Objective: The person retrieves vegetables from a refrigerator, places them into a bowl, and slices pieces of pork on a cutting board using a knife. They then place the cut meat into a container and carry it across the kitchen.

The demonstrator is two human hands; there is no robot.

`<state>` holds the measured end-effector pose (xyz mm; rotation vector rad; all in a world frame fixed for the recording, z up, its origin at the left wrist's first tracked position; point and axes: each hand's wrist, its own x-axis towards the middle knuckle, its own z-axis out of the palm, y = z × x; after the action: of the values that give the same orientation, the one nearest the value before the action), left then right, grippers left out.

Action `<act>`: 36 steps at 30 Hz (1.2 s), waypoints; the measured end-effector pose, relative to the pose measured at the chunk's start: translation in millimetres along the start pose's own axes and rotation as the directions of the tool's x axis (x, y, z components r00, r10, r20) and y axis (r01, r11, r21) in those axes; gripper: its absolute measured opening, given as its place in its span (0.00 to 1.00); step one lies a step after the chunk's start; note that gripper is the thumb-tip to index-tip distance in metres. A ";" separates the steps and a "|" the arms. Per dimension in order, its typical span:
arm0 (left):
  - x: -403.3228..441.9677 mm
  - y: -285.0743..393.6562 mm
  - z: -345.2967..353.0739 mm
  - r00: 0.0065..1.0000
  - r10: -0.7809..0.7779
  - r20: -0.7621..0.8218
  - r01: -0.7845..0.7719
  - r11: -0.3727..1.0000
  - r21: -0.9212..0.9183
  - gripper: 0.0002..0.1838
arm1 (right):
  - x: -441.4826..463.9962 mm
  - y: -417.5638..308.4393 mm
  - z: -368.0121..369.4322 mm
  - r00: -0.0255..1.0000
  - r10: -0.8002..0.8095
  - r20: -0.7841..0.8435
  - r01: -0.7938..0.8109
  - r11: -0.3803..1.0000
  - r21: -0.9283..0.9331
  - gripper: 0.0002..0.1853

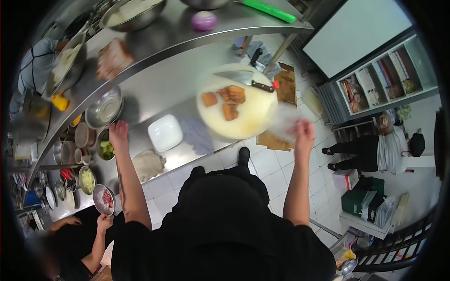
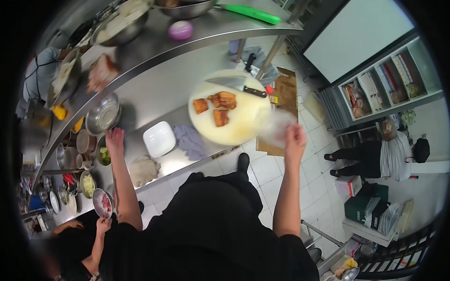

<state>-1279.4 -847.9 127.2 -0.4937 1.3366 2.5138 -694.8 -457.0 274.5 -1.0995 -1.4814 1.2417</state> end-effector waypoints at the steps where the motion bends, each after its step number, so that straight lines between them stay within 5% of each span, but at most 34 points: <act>1: -9.0 -23.0 -9.2 0.994 -0.028 0.104 0.025 0.999 0.026 0.25 | 44.6 11.8 -16.6 0.988 -0.118 -0.101 0.116 0.993 -0.023 0.11; 2: -20.7 -40.2 -15.1 0.978 -0.054 0.204 0.044 0.998 0.054 0.27 | 90.7 29.5 -28.7 0.953 -0.233 -0.193 0.227 0.972 -0.055 0.12; 4: -116.1 -72.5 28.3 0.995 0.005 0.100 -0.028 0.971 0.236 0.23 | 179.8 62.9 -28.9 0.949 -0.187 -0.253 0.220 0.970 0.108 0.15; 8: -222.9 -151.4 65.2 0.994 0.063 0.092 -0.093 0.925 0.368 0.19 | 366.9 223.4 13.0 0.902 -0.343 -0.262 0.249 0.910 -0.332 0.22; 11: -311.4 -189.0 118.8 0.995 0.043 0.085 -0.079 0.872 0.484 0.15 | 402.6 224.1 68.2 0.966 -0.175 -0.188 0.103 0.935 -0.340 0.24; 12: -336.8 -198.3 135.3 0.988 0.052 0.146 -0.120 0.854 0.506 0.16 | 411.1 212.1 86.4 0.984 0.098 -0.146 -0.103 0.994 -0.022 0.26; 13: -354.7 -205.3 141.6 0.972 0.032 0.235 -0.158 0.825 0.542 0.17 | 417.4 211.3 107.7 0.934 0.356 -0.013 -0.340 0.901 0.269 0.28; 14: -364.4 -213.3 141.7 0.954 0.020 0.300 -0.193 0.807 0.558 0.17 | 418.3 210.7 125.9 0.929 0.366 0.045 -0.365 0.894 0.258 0.28; 16: -379.9 -224.4 141.2 0.935 0.000 0.355 -0.235 0.751 0.618 0.18 | 428.8 222.7 140.6 0.888 0.434 0.150 -0.410 0.897 -0.167 0.32; 17: -385.7 -227.7 143.3 0.935 -0.008 0.355 -0.243 0.714 0.656 0.18 | 433.5 227.3 141.9 0.867 0.464 0.181 -0.376 0.848 -0.373 0.34; 19: -390.5 -231.6 146.2 0.960 0.024 0.280 -0.221 0.679 0.700 0.16 | 429.1 253.9 127.3 0.969 -0.065 0.237 0.125 0.960 -0.249 0.25; 21: -386.8 -237.1 148.2 0.894 0.262 0.363 -0.445 0.428 0.787 0.13 | 366.7 180.0 96.5 0.963 -0.011 0.270 -0.046 0.978 0.204 0.19; 23: -389.7 -222.0 170.9 0.852 0.300 0.428 -0.498 0.217 0.840 0.14 | 276.1 100.2 73.7 0.924 -0.082 0.373 0.016 0.984 0.176 0.14; 25: -378.5 -209.0 191.1 0.837 0.272 0.475 -0.529 0.178 0.830 0.20 | 216.3 105.8 79.6 0.743 -0.260 0.616 0.316 0.949 0.020 0.16; 26: -359.5 -207.7 189.9 0.750 0.327 0.575 -0.626 0.071 0.777 0.23 | 200.3 96.9 89.0 0.742 -0.261 0.618 0.318 0.948 0.019 0.16; 27: -339.7 -208.8 190.0 0.648 0.363 0.670 -0.709 -0.034 0.704 0.26 | 190.8 82.6 97.3 0.582 -0.446 0.680 0.699 0.702 -0.137 0.22; 28: -324.5 -203.8 197.0 0.632 0.359 0.687 -0.716 -0.067 0.695 0.29 | 187.4 73.7 103.2 0.359 -0.527 0.771 0.928 0.287 -0.236 0.28; 29: -311.5 -196.9 204.2 0.615 0.354 0.704 -0.724 -0.100 0.683 0.32 | 189.5 74.1 108.4 0.358 -0.525 0.772 0.930 0.273 -0.246 0.28; 31: -285.3 -188.3 212.4 0.602 0.345 0.720 -0.749 -0.070 0.659 0.33 | 195.5 70.5 118.9 0.386 -0.223 0.895 0.865 0.425 -0.266 0.37; 32: -278.5 -184.8 213.4 0.591 0.330 0.736 -0.766 -0.057 0.640 0.34 | 196.8 62.3 117.9 0.415 -0.131 0.900 0.797 0.530 -0.290 0.34; 33: -278.9 -180.0 214.5 0.587 0.326 0.741 -0.773 -0.046 0.633 0.34 | 192.3 57.0 114.2 0.425 -0.127 0.896 0.797 0.522 -0.304 0.34; 36: -286.9 -176.2 221.5 0.556 0.185 0.810 -0.819 -0.044 0.572 0.35 | 175.1 52.1 83.7 0.602 -0.134 0.787 0.517 0.816 -0.257 0.26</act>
<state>-991.6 -584.2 227.7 1.1986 2.7360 1.1816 -809.4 -298.2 228.9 -0.5009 -2.6057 1.1217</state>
